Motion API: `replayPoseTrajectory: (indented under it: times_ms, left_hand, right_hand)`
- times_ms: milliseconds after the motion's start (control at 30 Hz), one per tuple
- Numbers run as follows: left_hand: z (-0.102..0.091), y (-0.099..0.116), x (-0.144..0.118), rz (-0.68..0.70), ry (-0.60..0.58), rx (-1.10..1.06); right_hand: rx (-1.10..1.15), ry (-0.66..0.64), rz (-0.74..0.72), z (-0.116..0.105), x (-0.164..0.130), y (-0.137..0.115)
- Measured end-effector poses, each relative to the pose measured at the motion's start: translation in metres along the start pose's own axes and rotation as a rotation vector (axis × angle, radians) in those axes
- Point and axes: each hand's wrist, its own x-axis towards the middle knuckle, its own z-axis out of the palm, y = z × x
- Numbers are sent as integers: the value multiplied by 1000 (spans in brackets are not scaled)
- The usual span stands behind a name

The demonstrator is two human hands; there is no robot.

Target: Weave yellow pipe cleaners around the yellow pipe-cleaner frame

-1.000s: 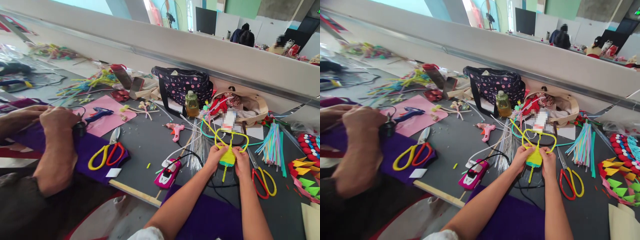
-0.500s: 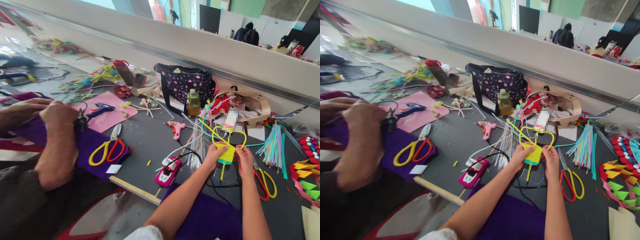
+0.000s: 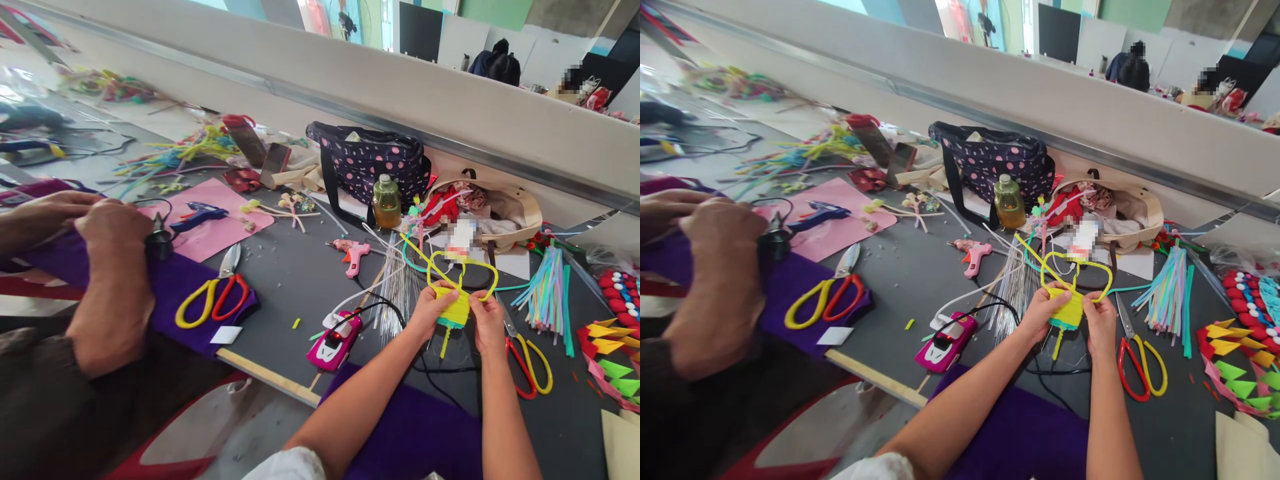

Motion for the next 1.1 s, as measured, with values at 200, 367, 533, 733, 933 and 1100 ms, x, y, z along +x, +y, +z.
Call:
replayPoseTrajectory:
  times_ms: [200,367,533,733,933,1100]
  left_hand:
    - [-1,-5,2,64,72,-85]
    - [-2,-6,4,83,123,-115]
    - [0,-6,2,101,118,-70]
    - [4,-4,-3,104,77,3]
    - [2,0,-1,-56,-20,-34]
    - [-2,1,2,-92,-15,-9]
  right_hand:
    - [8,-15,10,9,-6,-6]
    - [91,16,100,17,-11,-14]
    - [127,-65,134,20,-13,-16]
    - [130,-45,137,19,-14,-13]
    - [163,24,131,24,-16,-13]
    - [71,-10,103,26,-14,-8]
